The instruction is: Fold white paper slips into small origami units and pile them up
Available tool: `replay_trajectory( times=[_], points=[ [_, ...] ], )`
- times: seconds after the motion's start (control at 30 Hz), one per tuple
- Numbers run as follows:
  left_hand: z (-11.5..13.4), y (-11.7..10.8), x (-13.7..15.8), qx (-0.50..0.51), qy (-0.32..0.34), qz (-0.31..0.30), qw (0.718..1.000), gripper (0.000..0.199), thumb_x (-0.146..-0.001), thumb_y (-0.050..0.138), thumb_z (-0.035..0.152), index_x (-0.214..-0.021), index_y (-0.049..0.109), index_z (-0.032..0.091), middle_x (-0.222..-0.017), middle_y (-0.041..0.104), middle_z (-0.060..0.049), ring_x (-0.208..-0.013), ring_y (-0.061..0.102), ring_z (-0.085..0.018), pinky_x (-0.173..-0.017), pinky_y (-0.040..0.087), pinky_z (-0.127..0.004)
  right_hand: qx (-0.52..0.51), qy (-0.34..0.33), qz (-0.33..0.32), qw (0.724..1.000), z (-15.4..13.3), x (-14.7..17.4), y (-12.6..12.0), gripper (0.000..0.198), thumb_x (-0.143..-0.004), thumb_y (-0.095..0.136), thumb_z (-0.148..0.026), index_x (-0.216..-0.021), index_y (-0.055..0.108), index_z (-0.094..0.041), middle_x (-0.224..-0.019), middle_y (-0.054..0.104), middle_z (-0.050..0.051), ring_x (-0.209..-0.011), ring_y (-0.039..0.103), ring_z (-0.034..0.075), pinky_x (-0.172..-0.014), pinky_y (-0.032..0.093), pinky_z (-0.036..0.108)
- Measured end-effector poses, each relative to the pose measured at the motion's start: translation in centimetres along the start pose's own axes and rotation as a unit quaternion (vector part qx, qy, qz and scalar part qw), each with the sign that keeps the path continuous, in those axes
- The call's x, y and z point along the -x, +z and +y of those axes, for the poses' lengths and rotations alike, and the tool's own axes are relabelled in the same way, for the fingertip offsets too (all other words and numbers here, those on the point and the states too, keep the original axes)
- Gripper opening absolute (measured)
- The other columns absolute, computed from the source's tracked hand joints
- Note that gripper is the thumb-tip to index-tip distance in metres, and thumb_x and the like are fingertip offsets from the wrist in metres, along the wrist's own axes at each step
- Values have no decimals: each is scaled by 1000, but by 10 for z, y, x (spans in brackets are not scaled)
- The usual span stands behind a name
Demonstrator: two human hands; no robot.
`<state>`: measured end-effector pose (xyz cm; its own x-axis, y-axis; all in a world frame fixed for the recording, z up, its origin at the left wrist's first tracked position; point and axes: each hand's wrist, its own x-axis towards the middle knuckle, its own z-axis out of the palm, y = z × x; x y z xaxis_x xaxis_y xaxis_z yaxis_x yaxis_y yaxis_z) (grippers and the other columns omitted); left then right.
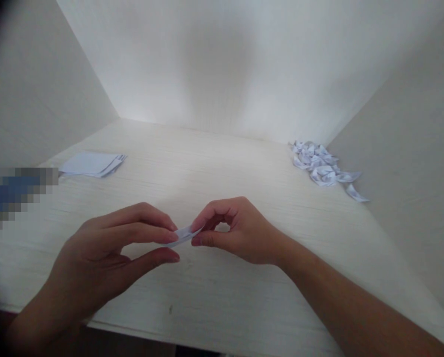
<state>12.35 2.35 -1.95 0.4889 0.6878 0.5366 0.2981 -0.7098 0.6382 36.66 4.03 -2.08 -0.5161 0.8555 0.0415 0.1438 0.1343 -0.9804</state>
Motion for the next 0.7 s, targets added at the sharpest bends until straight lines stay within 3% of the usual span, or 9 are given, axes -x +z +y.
replay_trajectory(
  times=[0.13,0.33,0.53,0.7],
  points=[
    [2,3,-2,15,18,0,1000,18,-89,72,8,-96,72,24,-100,75,-1,-88,72,-11,-75,58,-19,-82,37,-36,995,3,0,2,15,-79,86,-24,-86,76,-16,-85,77,4,-81,72,14,-76,58,29],
    [3,7,-2,-4,24,32,999,18,-87,73,7,-95,72,22,-100,75,-2,-88,72,-12,-76,59,-22,-124,-28,-2,992,1,-2,6,11,-81,84,-17,-82,73,-15,-101,73,5,-91,70,13,-83,56,29],
    [5,10,0,15,25,31,999,20,-84,72,4,-92,70,23,-98,73,-2,-86,71,-13,-73,58,-23,-231,17,-66,971,2,-2,6,10,-85,80,-14,-81,71,-15,-99,70,3,-91,67,11,-85,52,27],
    [10,13,-1,52,18,15,998,25,-80,73,0,-90,67,22,-98,71,-2,-85,69,-12,-72,56,-22,-261,22,-80,962,6,-1,8,12,-84,83,-19,-84,71,-16,-97,69,2,-89,65,12,-82,51,26]
  ],
)
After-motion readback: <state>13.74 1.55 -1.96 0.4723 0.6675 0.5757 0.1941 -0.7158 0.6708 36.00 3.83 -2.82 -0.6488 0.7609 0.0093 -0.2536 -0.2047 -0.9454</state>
